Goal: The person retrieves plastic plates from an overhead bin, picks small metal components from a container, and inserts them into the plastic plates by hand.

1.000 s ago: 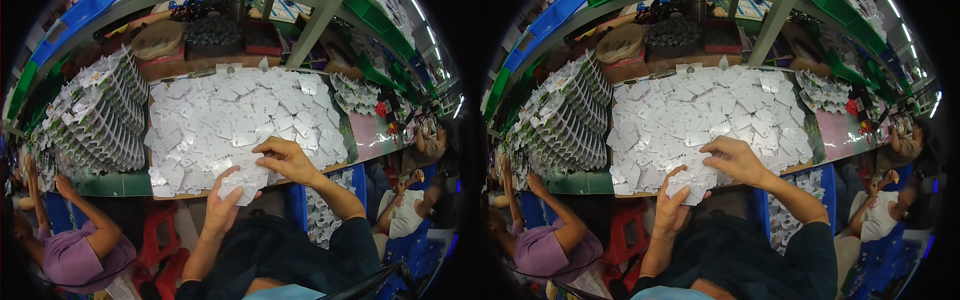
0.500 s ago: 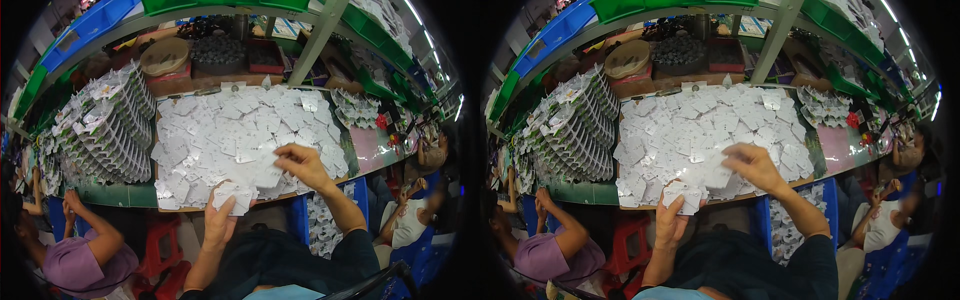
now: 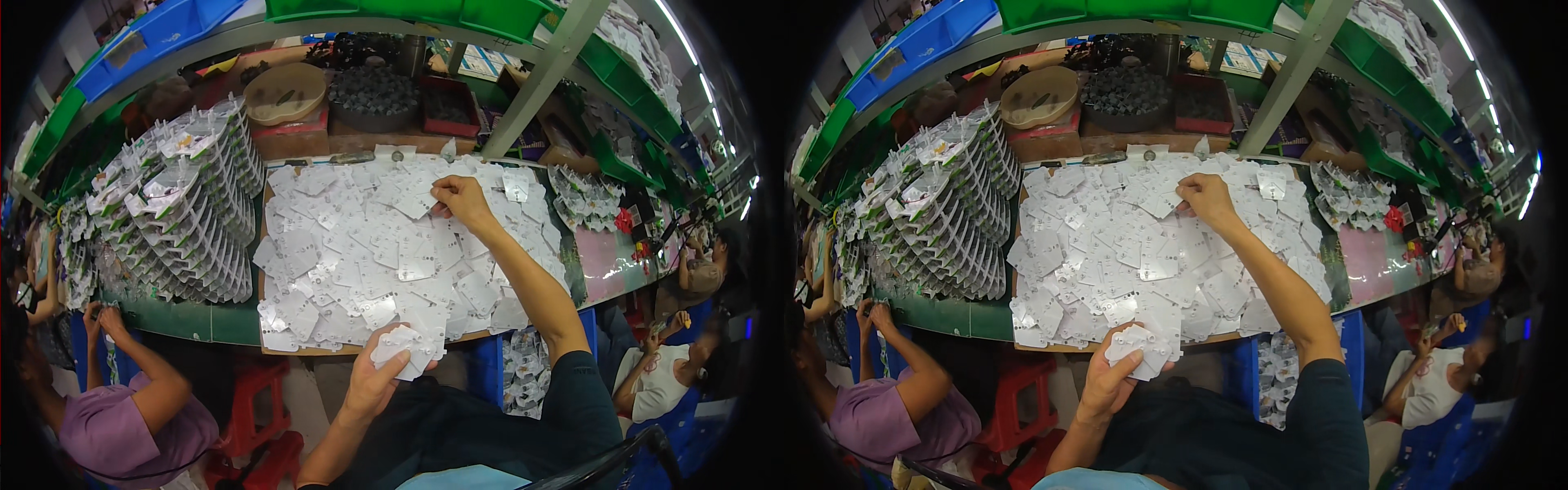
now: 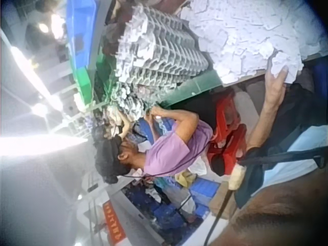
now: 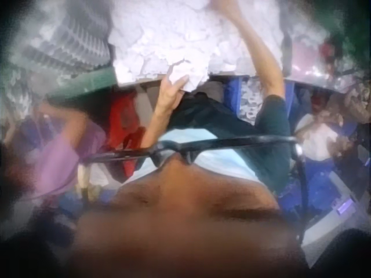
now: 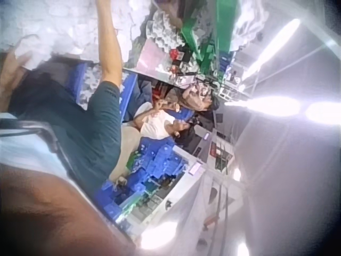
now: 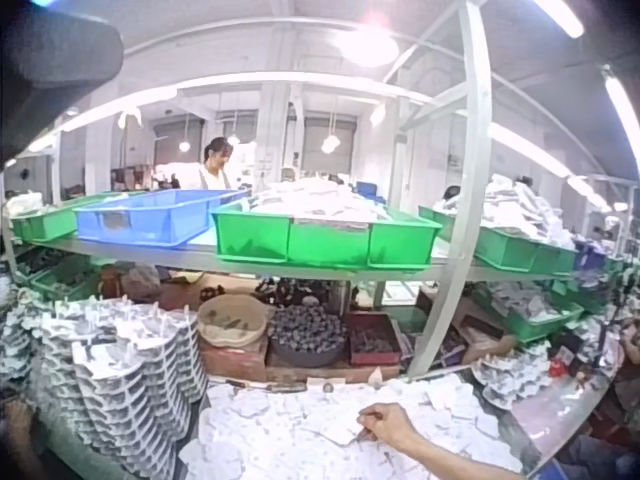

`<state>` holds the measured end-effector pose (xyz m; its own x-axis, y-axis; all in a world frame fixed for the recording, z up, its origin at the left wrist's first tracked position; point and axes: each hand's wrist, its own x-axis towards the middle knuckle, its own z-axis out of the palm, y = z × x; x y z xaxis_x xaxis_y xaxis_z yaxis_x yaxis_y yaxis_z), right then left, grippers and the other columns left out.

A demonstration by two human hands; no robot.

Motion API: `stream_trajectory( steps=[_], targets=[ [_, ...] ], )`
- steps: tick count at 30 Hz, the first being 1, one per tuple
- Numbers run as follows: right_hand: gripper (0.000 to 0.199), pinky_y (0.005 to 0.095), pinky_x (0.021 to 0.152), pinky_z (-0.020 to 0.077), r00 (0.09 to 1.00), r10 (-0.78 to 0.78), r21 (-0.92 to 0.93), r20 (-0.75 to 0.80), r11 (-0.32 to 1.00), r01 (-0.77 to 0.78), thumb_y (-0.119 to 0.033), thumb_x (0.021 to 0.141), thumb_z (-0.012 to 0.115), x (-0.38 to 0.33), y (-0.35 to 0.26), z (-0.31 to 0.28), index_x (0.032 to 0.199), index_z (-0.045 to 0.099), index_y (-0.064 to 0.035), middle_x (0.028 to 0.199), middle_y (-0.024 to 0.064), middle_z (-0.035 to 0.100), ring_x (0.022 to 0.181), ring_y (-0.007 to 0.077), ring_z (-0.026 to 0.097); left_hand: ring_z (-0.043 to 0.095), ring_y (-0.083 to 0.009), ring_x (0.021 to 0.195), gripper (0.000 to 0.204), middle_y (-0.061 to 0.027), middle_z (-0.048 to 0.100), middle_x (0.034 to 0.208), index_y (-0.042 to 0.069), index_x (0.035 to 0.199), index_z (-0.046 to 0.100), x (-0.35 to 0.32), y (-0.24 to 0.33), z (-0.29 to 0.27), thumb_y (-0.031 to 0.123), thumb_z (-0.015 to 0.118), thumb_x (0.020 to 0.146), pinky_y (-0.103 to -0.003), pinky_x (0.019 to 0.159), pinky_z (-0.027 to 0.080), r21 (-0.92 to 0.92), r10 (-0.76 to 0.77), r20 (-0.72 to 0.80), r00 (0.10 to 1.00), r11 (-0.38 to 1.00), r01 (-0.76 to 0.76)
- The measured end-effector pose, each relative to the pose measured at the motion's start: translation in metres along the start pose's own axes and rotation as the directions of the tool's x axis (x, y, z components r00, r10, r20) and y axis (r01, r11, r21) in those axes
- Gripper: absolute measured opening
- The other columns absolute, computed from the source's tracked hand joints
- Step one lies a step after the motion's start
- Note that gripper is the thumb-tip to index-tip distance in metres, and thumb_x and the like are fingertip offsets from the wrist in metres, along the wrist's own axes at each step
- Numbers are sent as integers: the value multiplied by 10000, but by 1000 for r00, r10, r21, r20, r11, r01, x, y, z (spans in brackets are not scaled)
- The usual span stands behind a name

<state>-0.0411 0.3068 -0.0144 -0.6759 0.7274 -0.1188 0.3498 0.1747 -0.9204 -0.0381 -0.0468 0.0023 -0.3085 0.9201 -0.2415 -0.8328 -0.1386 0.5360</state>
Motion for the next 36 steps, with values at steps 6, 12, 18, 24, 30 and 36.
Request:
stream_trajectory(
  steps=[6,12,18,24,30,36],
  targets=[
    [241,301,668,569,992,-121,-278,-44,955,104,-92,866,668,-2,-6,6,1044,702,67,867,159,745,691,193,735,614,-361,1164,472,-225,556,1267,-37,1381,396,3,1,2,27,568,946,-535,986,548,8,8,-12,1000,1000,-8],
    [247,314,673,561,984,-157,-291,-81,948,128,-117,867,663,1,-3,0,1044,706,50,864,146,748,688,207,732,609,-362,1172,476,-229,554,1271,-29,1385,395,6,-5,10,21,567,944,-538,986,546,11,-1,20,1000,1000,1],
    [301,248,595,513,974,-169,-112,153,976,187,-235,958,639,-70,-22,-9,1139,686,1,881,61,712,715,102,660,585,-352,1210,468,-222,527,1313,-35,1407,371,-1,-8,6,2,531,969,-530,1043,496,-17,22,-2,1000,1000,-22],
    [327,253,600,481,792,29,-59,610,998,9,-249,945,702,-174,-34,-13,1167,650,-15,807,24,646,720,74,582,538,-330,1269,472,-186,505,1350,-12,1421,369,9,-12,12,-3,520,974,-556,1068,467,-57,103,-49,993,993,-105],
    [325,236,637,465,935,2,183,353,980,-71,-181,927,717,-170,-31,-24,1163,631,26,831,-2,642,755,54,563,541,-315,1270,481,-186,489,1393,-31,1437,376,11,-17,13,9,520,979,-546,1067,473,-58,80,-41,996,995,-82],
    [367,241,708,488,950,-41,54,310,998,25,-193,922,712,-157,-32,-26,1192,622,39,861,22,660,800,75,590,552,-317,1259,474,-211,491,1394,-73,1423,373,15,-17,17,22,520,982,-527,1046,498,-69,60,-9,998,996,-60]
  ],
)
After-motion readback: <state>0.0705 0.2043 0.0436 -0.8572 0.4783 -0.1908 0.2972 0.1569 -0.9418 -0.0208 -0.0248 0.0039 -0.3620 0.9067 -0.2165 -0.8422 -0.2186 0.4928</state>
